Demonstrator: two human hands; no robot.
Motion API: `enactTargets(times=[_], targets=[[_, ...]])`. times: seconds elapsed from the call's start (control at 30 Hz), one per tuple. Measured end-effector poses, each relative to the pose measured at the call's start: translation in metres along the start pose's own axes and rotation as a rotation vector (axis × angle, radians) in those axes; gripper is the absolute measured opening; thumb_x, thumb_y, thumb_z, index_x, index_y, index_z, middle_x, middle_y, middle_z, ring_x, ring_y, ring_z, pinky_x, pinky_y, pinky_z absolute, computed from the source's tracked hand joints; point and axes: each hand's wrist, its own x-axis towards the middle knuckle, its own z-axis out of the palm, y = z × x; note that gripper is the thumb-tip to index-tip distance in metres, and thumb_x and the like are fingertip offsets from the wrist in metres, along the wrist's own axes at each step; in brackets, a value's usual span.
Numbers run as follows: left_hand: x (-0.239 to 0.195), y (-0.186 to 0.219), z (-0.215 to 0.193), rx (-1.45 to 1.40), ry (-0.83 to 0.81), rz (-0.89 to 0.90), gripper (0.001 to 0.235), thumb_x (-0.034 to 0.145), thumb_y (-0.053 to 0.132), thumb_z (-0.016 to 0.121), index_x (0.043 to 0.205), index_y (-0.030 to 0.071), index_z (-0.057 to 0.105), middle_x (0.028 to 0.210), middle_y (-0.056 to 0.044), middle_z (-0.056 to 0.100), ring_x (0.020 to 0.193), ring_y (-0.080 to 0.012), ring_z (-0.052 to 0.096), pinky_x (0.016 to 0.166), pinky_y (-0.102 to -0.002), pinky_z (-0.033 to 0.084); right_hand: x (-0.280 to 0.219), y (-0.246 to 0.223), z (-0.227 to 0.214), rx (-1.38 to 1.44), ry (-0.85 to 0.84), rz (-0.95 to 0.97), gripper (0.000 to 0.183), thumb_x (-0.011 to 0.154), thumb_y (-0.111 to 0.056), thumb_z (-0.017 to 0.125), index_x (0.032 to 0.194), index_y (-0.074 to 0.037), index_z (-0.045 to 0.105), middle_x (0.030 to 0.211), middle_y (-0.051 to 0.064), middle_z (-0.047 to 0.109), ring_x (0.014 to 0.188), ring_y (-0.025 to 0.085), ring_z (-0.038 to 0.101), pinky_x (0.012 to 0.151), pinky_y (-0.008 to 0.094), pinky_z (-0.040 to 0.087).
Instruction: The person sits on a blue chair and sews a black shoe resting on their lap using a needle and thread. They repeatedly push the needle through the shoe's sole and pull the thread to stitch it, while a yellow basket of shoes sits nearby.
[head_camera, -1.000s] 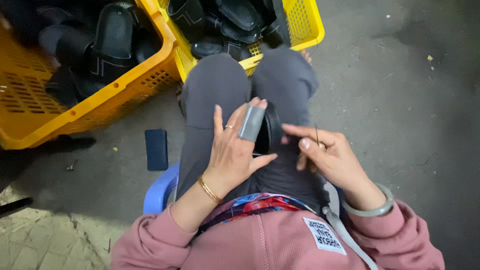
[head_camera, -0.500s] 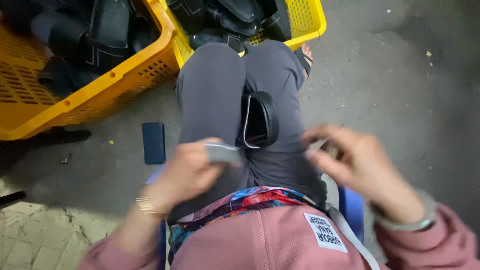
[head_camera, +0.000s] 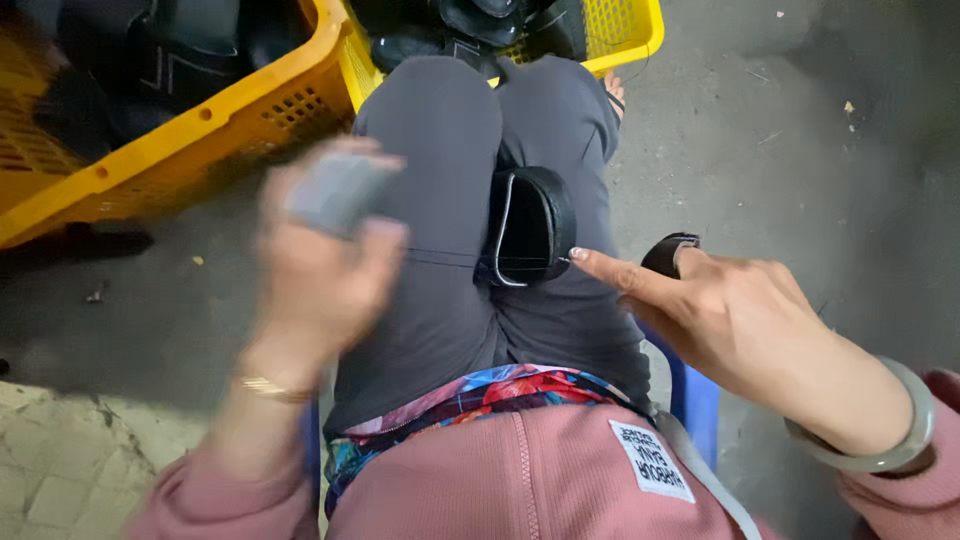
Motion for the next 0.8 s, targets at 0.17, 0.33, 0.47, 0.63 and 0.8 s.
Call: enactTargets(times=[0.17,0.33,0.47,0.63,0.8], targets=[[0.000,0.015,0.069,0.081,-0.222,0.176,0.092,0.082,0.058,0.079,0.151,0.016,0.035,0.153,-0.010,0.046,0.146,-0.0274,0.040,0.113,-0.074,0.017,0.000,-0.004,-0.004,-0.041,-0.023,0.028,0.057,0.093,-0.043,0.055,0.146,-0.052,0.039,0.060,0.000,0.042,0.034,0.023,0.041,0.028,0.038,0.037],[0.003,0.020,0.088,0.140,-0.193,0.200,0.099,0.076,0.060,0.085,0.150,0.016,0.037,0.148,-0.009,0.054,0.140,-0.0254,0.050,0.112,-0.075,0.007,-0.002,-0.009,-0.008,-0.124,0.013,0.001,0.061,0.091,-0.039,0.060,0.147,-0.049,0.039,0.057,0.001,0.042,0.029,0.023,0.039,0.026,0.037,0.033],[0.006,0.025,0.090,0.150,-0.190,0.173,0.098,0.076,0.060,0.085,0.150,0.019,0.037,0.145,-0.006,0.055,0.130,-0.0224,0.057,0.111,-0.076,0.005,-0.003,-0.015,-0.012,-0.323,0.008,-0.030,0.071,0.087,-0.029,0.060,0.152,-0.046,0.035,0.057,-0.001,0.044,0.031,0.014,0.044,0.028,0.032,0.034],[0.008,0.026,0.093,0.143,-0.176,0.138,0.100,0.070,0.061,0.086,0.149,0.024,0.038,0.143,-0.002,0.057,0.127,-0.0198,0.058,0.113,-0.073,0.006,0.013,-0.003,-0.004,-0.351,-0.026,-0.048,0.068,0.092,-0.046,0.052,0.155,-0.044,0.027,0.055,0.000,0.048,0.026,0.018,0.048,0.027,0.034,0.039],[0.010,0.025,0.096,0.154,-0.176,0.148,0.098,0.069,0.061,0.087,0.148,0.024,0.042,0.138,-0.002,0.058,0.122,-0.0194,0.060,0.113,-0.072,0.005,0.025,-0.003,0.005,-0.212,-0.102,-0.039,0.073,0.092,-0.043,0.054,0.157,-0.046,0.021,0.058,0.002,0.049,0.030,0.019,0.047,0.033,0.036,0.046]])
